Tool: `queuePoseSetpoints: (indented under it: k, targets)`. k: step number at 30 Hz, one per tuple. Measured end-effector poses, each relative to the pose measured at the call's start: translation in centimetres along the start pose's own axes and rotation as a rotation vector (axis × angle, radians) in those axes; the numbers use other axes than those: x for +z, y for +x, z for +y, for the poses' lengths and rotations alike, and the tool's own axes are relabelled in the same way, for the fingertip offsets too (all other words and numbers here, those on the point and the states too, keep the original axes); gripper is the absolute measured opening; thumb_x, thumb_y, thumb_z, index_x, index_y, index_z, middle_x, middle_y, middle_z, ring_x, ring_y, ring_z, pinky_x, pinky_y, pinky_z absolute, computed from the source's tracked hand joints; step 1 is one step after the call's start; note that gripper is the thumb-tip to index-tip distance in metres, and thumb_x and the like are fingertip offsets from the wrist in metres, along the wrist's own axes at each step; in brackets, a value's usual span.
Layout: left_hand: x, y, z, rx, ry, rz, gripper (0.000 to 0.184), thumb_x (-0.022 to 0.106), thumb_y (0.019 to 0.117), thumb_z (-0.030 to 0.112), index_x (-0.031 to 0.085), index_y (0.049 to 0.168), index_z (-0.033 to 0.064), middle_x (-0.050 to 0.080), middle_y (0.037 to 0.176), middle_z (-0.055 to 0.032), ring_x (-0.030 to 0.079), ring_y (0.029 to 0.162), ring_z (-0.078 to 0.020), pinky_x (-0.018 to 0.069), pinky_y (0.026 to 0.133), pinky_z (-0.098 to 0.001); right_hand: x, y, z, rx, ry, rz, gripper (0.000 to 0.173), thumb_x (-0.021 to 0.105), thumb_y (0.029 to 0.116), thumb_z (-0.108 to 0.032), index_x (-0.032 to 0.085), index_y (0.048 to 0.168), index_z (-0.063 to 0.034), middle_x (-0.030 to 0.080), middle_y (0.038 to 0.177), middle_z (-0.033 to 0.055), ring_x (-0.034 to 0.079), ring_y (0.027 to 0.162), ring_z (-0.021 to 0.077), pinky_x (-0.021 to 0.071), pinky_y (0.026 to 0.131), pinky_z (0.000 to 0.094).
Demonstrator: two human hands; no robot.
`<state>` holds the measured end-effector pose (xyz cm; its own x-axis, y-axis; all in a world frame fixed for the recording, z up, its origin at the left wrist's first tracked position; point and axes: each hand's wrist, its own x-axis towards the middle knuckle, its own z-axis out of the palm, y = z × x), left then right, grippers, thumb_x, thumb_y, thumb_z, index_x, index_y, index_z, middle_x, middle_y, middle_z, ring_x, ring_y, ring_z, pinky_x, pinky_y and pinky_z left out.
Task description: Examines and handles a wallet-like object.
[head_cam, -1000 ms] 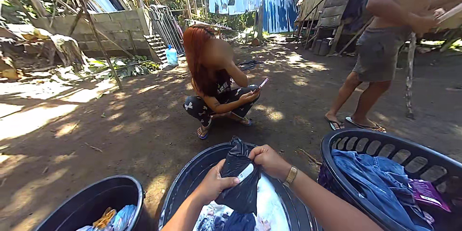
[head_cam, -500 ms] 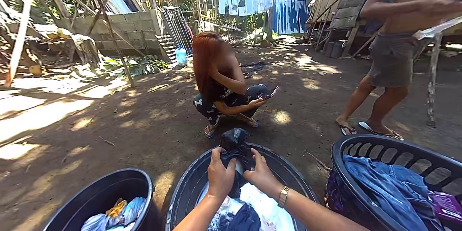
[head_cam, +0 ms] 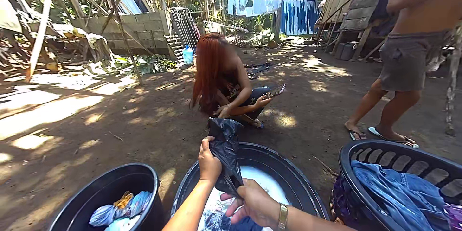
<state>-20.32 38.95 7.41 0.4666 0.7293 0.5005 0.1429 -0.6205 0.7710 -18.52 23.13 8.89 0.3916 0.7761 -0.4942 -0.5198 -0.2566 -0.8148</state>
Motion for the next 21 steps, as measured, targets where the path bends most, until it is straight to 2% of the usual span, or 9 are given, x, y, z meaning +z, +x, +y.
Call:
queuePoseSetpoints:
  k: [3,6,9,11,12,14,16,18,21]
  targets:
    - [-0.3,0.9,0.1,-0.223,-0.021,-0.093,0.042,0.059,0.094,-0.004,0.052,0.135,0.003,0.067,0.121,-0.0206,0.066,0.112,-0.034,0.0513,0.095,-0.053,0.7,-1.5,0.5,-0.034,-0.051,-0.041,0.033,0.024,0.1049,0.004,0.039,0.133,-0.0056,0.071,0.114,0.0152,0.07,0.062,0.0179,0.058,0.055,0.0303]
    - [-0.6,2.3,-1.9,-0.343,-0.13,-0.069,0.039,0.059,0.0958,-0.002,0.051,0.134,0.0002,0.066,0.119,-0.0222,0.065,0.109,-0.0335,0.0509,0.094,-0.0535,0.5,-2.7,0.9,-0.089,-0.285,-0.107,0.042,0.026,0.0974,0.01,0.038,0.136,-0.004,0.068,0.121,0.0116,0.069,0.065,0.0123,0.0581,0.061,0.0292]
    - [-1.3,3.1,-3.5,-0.357,-0.189,-0.121,0.035,0.058,0.0991,0.0,0.056,0.134,-0.002,0.064,0.127,-0.0209,0.062,0.119,-0.0283,0.0478,0.104,-0.0466,-1.1,-1.0,0.3,-0.184,-0.384,-0.086,0.034,0.028,0.0978,0.008,0.046,0.125,-0.001,0.07,0.096,0.0097,0.069,0.065,0.0155,0.059,0.063,0.0332]
    - [-1.3,2.8,-3.5,-0.36,-0.111,-0.172,0.026,0.059,0.0989,0.002,0.065,0.124,0.0005,0.068,0.119,-0.0182,0.065,0.113,-0.028,0.0483,0.101,-0.0492,-2.4,0.3,-0.7,-0.185,-0.342,-0.005,0.027,0.03,0.102,0.004,0.047,0.121,-0.0024,0.068,0.086,0.0089,0.068,0.065,0.0169,0.0583,0.062,0.0332]
    - [-1.2,2.7,-3.0,-0.359,-0.061,-0.188,0.024,0.06,0.098,0.003,0.067,0.121,0.0027,0.07,0.117,-0.0171,0.065,0.112,-0.0288,0.0489,0.1,-0.0515,-3.1,0.6,-1.3,-0.189,-0.317,0.044,0.027,0.033,0.1042,0.0,0.048,0.127,-0.0026,0.067,0.093,0.0107,0.069,0.072,0.0195,0.0583,0.065,0.0358]
    - [-1.3,2.3,-1.9,-0.369,0.056,-0.228,0.027,0.062,0.096,0.004,0.065,0.123,0.0053,0.069,0.117,-0.0178,0.065,0.113,-0.0335,0.0488,0.098,-0.0569,-4.0,0.4,-2.0,-0.263,-0.27,0.103,0.036,0.038,0.1052,-0.012,0.045,0.14,-0.0031,0.06,0.119,0.0155,0.067,0.096,0.0262,0.0567,0.078,0.0437]
    - [-0.9,1.7,-1.1,-0.358,0.126,-0.257,0.033,0.064,0.0937,0.004,0.062,0.126,0.0054,0.067,0.12,-0.02,0.064,0.115,-0.0371,0.0492,0.097,-0.0589,-4.3,0.3,-1.7,-0.445,-0.222,0.175,0.039,0.042,0.1059,-0.025,0.049,0.136,-0.0011,0.059,0.123,0.0158,0.062,0.105,0.0256,0.053,0.086,0.0439]
    - [-0.3,1.0,-0.2,-0.338,0.15,-0.289,0.036,0.064,0.0929,0.005,0.06,0.129,0.0048,0.065,0.123,-0.0216,0.062,0.117,-0.0384,0.049,0.097,-0.0584,-4.3,1.0,-1.1,-0.65,-0.3,0.244,0.049,0.049,0.0997,-0.037,0.055,0.131,0.0007,0.059,0.126,0.0158,0.061,0.111,0.0239,0.0522,0.091,0.0408]
    - [0.4,-0.4,1.5,-0.302,0.132,-0.33,0.034,0.065,0.0922,0.004,0.06,0.126,0.0021,0.064,0.121,-0.0218,0.063,0.115,-0.0362,0.0493,0.097,-0.0555,-4.5,2.0,-0.4,-0.704,-0.688,0.324,0.084,0.075,0.086,-0.043,0.043,0.15,0.0,0.046,0.148,0.0247,0.055,0.129,0.0351,0.0506,0.102,0.0471]
